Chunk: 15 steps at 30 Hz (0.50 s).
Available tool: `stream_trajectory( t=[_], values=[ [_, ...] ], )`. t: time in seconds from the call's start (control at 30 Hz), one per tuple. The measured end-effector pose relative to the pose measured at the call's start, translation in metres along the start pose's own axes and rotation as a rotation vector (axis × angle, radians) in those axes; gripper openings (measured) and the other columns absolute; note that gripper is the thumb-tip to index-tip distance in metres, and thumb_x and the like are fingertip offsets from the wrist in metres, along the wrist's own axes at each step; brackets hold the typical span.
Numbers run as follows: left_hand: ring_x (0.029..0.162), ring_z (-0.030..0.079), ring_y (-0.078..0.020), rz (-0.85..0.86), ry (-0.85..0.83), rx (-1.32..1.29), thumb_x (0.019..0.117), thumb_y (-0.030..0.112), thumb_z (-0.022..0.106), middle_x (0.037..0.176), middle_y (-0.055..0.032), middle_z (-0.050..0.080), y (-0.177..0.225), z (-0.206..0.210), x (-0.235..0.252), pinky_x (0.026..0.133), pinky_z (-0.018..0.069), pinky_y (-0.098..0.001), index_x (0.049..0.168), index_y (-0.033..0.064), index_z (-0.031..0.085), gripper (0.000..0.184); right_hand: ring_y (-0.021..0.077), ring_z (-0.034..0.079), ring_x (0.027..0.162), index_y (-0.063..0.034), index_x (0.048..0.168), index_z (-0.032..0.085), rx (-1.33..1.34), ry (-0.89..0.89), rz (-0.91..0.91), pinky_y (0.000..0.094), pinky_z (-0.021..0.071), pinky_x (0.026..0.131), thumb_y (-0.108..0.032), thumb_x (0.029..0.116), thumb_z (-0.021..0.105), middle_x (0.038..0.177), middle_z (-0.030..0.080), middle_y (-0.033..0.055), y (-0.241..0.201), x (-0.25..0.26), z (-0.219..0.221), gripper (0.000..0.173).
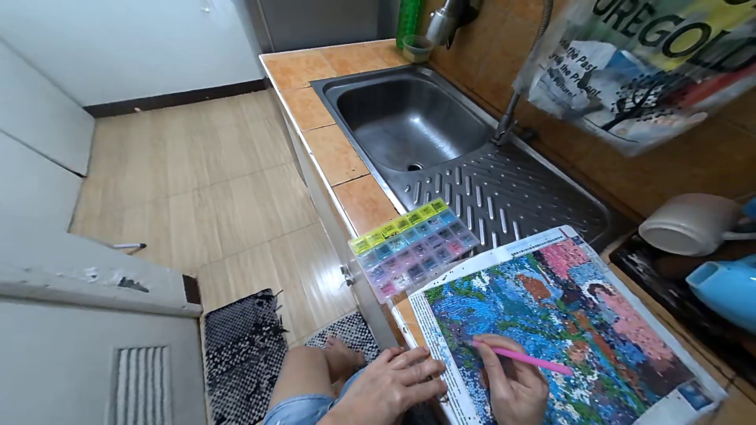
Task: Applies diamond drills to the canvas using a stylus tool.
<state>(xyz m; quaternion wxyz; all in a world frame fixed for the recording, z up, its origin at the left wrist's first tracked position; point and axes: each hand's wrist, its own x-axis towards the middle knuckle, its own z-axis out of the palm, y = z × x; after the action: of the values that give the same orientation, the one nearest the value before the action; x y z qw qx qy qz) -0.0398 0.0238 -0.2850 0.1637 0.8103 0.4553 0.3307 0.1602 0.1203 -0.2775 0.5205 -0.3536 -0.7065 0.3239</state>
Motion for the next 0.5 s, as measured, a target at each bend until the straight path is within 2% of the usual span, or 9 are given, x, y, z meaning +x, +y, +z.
stream_trajectory(
  t=[0.2,0.3,0.5],
  values=[
    [0.133,0.058,-0.0267,0.007,0.003,0.013,0.0859,-0.008,0.062,0.136,-0.0028,0.067,-0.0007,0.0005,0.0000,0.103,0.0507,-0.0448,0.119,0.0181,0.073,0.044,-0.0019,0.068,0.099,-0.0157,0.100,0.073,-0.005,-0.010,0.007,0.0146,0.0568,0.085,-0.020,0.0986,0.067,0.103,0.074,-0.0086,0.0019,0.0002,0.0018,0.007],
    [0.133,0.058,-0.0279,0.006,0.001,0.001,0.0832,-0.011,0.062,0.135,-0.0036,0.068,-0.0010,0.0000,0.0002,0.103,0.0509,-0.0462,0.120,0.0174,0.073,0.047,-0.0019,0.068,0.098,-0.0169,0.101,0.073,-0.005,-0.019,0.003,0.0147,0.0566,0.086,-0.021,0.0984,0.068,0.102,0.074,-0.0092,0.0032,0.0003,0.0013,0.007],
    [0.133,0.059,-0.0284,0.005,-0.004,0.002,0.0823,-0.012,0.061,0.134,-0.0037,0.068,-0.0009,-0.0005,0.0008,0.103,0.0507,-0.0467,0.119,0.0176,0.074,0.049,-0.0027,0.068,0.096,-0.0118,0.098,0.072,-0.055,-0.020,-0.024,0.0135,0.0553,0.086,-0.021,0.0984,0.067,0.097,0.074,-0.0062,0.0053,0.0009,0.0016,0.010]
  ],
)
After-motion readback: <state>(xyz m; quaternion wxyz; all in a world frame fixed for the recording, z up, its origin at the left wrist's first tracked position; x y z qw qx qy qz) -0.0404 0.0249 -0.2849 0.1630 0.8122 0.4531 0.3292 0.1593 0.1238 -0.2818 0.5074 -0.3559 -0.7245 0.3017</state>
